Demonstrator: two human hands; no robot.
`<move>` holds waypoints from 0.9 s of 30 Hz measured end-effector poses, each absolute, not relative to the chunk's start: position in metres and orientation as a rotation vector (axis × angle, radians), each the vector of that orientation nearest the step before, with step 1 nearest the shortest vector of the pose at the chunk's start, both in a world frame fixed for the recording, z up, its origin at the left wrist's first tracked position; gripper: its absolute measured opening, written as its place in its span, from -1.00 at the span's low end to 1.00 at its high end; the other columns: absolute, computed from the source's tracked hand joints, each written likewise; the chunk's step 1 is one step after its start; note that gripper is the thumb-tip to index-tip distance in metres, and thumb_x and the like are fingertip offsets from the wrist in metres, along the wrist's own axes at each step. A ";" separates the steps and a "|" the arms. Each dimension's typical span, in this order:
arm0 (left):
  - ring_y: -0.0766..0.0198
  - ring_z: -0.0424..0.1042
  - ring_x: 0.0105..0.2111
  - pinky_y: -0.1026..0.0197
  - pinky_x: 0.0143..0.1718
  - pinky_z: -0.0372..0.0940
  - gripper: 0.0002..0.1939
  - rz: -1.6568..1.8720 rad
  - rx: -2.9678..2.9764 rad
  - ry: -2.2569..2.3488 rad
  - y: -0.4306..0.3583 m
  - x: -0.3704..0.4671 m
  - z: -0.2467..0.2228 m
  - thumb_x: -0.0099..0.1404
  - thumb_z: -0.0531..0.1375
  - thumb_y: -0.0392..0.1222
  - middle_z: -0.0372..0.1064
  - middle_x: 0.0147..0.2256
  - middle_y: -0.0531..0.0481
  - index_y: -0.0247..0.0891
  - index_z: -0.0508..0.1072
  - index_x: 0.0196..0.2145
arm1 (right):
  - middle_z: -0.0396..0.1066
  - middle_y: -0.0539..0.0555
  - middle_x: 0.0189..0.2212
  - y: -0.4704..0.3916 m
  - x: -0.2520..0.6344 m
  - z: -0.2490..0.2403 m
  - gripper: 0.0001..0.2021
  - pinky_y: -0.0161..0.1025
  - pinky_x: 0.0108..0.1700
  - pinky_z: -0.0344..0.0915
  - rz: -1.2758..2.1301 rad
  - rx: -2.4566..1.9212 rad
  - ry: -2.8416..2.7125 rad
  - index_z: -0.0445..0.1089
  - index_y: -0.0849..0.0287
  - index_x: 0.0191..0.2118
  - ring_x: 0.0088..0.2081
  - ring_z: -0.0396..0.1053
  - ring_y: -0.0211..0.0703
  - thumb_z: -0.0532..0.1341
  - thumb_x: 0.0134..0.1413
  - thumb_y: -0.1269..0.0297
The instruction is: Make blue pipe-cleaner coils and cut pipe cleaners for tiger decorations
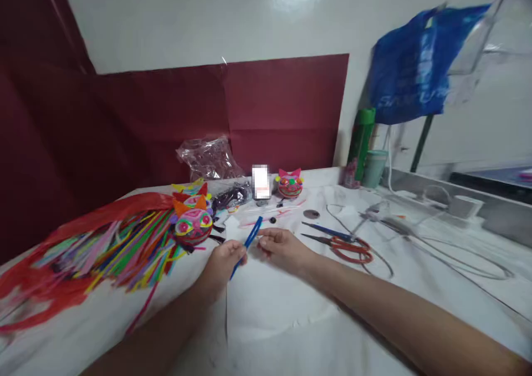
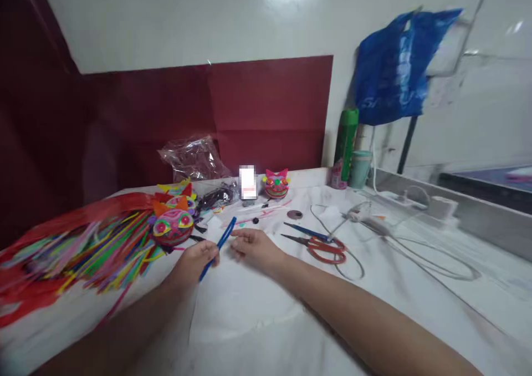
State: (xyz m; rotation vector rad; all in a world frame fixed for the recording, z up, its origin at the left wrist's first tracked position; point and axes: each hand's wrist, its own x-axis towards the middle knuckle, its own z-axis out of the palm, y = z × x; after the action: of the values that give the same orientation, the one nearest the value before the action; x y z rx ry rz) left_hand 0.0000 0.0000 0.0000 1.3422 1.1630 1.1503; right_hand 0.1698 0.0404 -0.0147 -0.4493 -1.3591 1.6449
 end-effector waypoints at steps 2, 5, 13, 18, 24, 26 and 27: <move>0.43 0.09 -0.67 0.33 -0.60 -0.10 -0.75 1.106 1.339 1.127 -0.002 0.006 -0.008 -0.02 0.24 -0.05 0.30 -0.66 0.08 -0.30 0.35 -0.60 | 0.30 -0.09 -0.67 0.034 0.167 -0.017 -0.68 -0.37 -0.51 0.09 1.643 -0.440 -1.368 0.41 0.25 -0.46 -0.64 0.18 -0.40 0.39 -0.29 0.10; 0.40 0.16 -0.64 0.31 -0.56 -0.03 -0.70 1.051 1.336 1.065 -0.004 0.010 -0.015 0.00 0.22 0.01 0.32 -0.65 0.03 -0.30 0.35 -0.59 | 0.30 -0.08 -0.69 0.028 0.164 -0.018 -0.71 -0.36 -0.52 0.08 1.619 -0.443 -1.380 0.41 0.27 -0.49 -0.64 0.19 -0.39 0.38 -0.25 0.12; 0.38 0.19 -0.55 0.30 -0.45 0.03 -0.75 1.019 1.245 0.747 -0.016 0.014 -0.002 0.09 0.21 -0.09 0.28 -0.60 0.04 -0.29 0.30 -0.59 | 0.31 -0.08 -0.69 0.012 0.160 -0.003 -0.68 -0.37 -0.51 0.11 1.410 -0.535 -1.312 0.35 0.25 -0.55 -0.62 0.18 -0.38 0.36 -0.24 0.08; 0.36 0.18 -0.53 0.28 -0.40 0.04 -0.77 1.057 1.298 0.658 -0.021 0.014 0.006 0.14 0.18 -0.12 0.23 -0.61 0.07 -0.27 0.27 -0.56 | 0.27 -0.10 -0.70 0.001 0.158 0.007 -0.70 -0.36 -0.50 0.10 1.385 -0.537 -1.275 0.34 0.24 -0.55 -0.61 0.17 -0.37 0.34 -0.21 0.09; 0.38 0.11 -0.57 0.29 -0.47 -0.02 -0.76 1.087 1.386 0.808 -0.021 0.010 0.014 0.13 0.17 -0.10 0.19 -0.64 0.11 -0.26 0.23 -0.56 | 0.24 -0.12 -0.70 0.006 0.169 0.029 -0.69 -0.38 -0.49 0.06 1.376 -0.476 -1.105 0.27 0.22 -0.61 -0.61 0.14 -0.39 0.37 -0.25 0.15; 0.37 0.11 -0.56 0.29 -0.47 -0.02 -0.75 1.110 1.402 0.853 -0.021 0.010 0.015 0.14 0.15 -0.09 0.19 -0.64 0.11 -0.25 0.22 -0.56 | 0.25 -0.11 -0.68 0.008 0.172 0.034 -0.69 -0.38 -0.48 0.07 1.403 -0.454 -1.063 0.27 0.23 -0.62 -0.60 0.15 -0.40 0.38 -0.26 0.17; 0.37 0.11 -0.56 0.29 -0.47 -0.02 -0.75 1.126 1.419 0.885 -0.022 0.010 0.014 0.15 0.14 -0.09 0.18 -0.64 0.11 -0.25 0.22 -0.57 | 0.26 -0.10 -0.68 0.010 0.174 0.036 -0.70 -0.38 -0.48 0.07 1.417 -0.453 -1.048 0.28 0.23 -0.60 -0.60 0.15 -0.40 0.37 -0.24 0.16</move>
State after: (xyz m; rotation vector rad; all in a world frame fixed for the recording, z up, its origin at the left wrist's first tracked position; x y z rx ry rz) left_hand 0.0102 -0.0218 0.0144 1.4194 0.8845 1.1256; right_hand 0.1740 0.0101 0.0358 -0.4529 -1.0477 1.4168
